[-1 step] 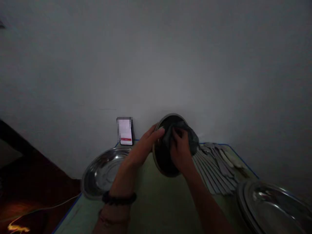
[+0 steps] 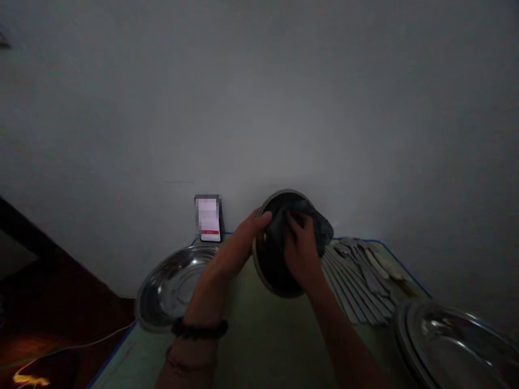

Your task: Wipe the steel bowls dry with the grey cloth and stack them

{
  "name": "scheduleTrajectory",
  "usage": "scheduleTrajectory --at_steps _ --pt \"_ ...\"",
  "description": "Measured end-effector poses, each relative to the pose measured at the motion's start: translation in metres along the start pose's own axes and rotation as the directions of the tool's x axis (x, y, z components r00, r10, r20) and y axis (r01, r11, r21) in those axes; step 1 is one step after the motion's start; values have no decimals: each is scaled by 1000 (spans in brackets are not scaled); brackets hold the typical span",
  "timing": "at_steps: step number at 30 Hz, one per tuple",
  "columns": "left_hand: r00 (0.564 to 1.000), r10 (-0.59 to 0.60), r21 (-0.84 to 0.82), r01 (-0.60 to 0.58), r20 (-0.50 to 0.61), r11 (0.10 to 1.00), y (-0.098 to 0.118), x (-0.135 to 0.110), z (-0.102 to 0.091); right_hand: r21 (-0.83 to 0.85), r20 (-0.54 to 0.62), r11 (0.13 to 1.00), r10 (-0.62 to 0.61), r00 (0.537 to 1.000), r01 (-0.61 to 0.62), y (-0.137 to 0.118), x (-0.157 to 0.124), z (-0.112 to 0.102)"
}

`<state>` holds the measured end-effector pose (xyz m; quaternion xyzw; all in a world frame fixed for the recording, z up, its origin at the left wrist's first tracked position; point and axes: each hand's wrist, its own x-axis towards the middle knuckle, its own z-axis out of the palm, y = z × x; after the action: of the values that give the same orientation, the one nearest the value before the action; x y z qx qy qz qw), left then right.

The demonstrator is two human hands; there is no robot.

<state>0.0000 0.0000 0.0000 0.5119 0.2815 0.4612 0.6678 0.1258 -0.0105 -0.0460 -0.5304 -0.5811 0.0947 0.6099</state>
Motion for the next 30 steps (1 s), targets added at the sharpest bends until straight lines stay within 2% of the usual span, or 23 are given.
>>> scheduleTrajectory --at_steps 3,6,9,12,15,17,20,23,27,30 --pt "999 -27 -52 29 43 998 -8 6 2 110 3 994 6 1000 -7 -13 -1 -2" --pt "999 27 -88 -30 -32 996 -13 12 4 246 140 969 1 990 -36 -21 -1 -3" --pt "989 87 -93 -99 -122 991 -11 15 2 364 352 928 -53 935 -84 -25 -1 -6" --pt "964 146 -46 -160 -221 986 -4 14 -3 384 491 918 -108 865 -103 -27 -1 -10" --pt "930 198 9 -206 -308 979 2 11 -7 277 569 960 -143 810 -26 -28 -2 -14" --pt "912 243 46 -241 -331 969 6 9 -8 99 599 993 -106 794 57 -27 -4 -17" --pt "904 313 104 -296 -291 950 7 8 -7 -258 566 960 56 823 112 -23 -5 -20" --pt "930 307 162 -278 -202 947 6 8 -6 -471 504 874 152 850 123 -19 -5 -22" --pt "953 279 209 -251 -118 945 2 8 -7 -557 429 824 179 885 104 -21 -4 -23" --pt "933 337 264 -295 -128 918 3 8 -7 -465 481 877 133 866 123 -25 -2 -23"
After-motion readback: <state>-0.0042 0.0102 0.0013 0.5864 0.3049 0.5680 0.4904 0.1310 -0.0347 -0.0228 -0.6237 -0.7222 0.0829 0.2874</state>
